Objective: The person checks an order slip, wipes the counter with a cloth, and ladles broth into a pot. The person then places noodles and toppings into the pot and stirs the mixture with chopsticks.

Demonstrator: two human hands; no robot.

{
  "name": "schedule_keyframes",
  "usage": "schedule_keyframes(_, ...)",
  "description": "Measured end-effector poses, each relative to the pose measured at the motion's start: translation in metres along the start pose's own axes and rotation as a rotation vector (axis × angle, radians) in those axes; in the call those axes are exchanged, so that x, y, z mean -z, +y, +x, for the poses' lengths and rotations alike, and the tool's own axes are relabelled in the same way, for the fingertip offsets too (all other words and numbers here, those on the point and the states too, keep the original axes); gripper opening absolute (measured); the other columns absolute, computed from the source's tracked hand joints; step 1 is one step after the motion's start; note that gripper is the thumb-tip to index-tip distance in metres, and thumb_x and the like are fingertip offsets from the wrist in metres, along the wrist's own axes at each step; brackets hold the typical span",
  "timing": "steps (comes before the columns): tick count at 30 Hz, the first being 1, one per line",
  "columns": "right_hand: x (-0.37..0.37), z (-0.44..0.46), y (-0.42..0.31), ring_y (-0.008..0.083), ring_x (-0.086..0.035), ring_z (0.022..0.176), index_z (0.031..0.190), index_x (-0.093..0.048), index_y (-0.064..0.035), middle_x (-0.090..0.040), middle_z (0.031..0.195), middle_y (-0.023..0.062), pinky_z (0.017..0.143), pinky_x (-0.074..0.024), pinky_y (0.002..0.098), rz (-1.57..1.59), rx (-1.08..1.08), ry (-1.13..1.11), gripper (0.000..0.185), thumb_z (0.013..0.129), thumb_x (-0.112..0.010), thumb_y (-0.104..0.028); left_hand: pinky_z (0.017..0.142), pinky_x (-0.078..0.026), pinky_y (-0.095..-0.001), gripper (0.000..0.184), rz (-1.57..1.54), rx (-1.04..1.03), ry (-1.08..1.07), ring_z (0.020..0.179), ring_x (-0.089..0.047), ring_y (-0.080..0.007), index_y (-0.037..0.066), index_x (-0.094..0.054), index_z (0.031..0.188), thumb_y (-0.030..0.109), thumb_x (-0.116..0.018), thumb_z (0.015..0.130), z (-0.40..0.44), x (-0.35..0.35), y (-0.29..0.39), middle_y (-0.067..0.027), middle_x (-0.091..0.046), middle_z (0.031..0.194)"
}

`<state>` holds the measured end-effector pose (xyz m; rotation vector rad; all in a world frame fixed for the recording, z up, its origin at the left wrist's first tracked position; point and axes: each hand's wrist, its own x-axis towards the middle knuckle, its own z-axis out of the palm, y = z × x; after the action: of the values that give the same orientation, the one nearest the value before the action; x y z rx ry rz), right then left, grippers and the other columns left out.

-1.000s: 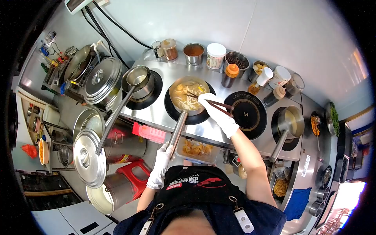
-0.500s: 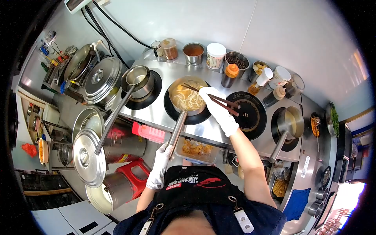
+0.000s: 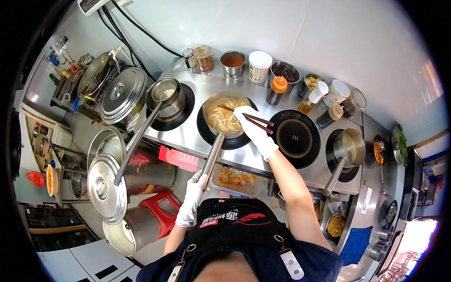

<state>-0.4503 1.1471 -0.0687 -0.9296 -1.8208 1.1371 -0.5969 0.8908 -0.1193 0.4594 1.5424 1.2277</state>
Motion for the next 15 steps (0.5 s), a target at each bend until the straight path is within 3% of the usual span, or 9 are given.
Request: schedule_keyframes(15,-0.0022,-0.0022,-0.0002,0.021,-0.061,0.09,0.098,-0.061,0.0014,-0.064,0.095,0.0103,0.081,-0.0471,0.0297,0.02,0.012,0.033,0.021,0.088,-0.06,-0.017,0.047,-0.037,-0.0169,0.031,-0.013,0.002,0.0,0.054,-0.045,-0.0027,0.002,-0.057,0.12,0.019,-0.055,0.094,-0.0025,-0.002,0.0039,0.0035,-0.058,0.079)
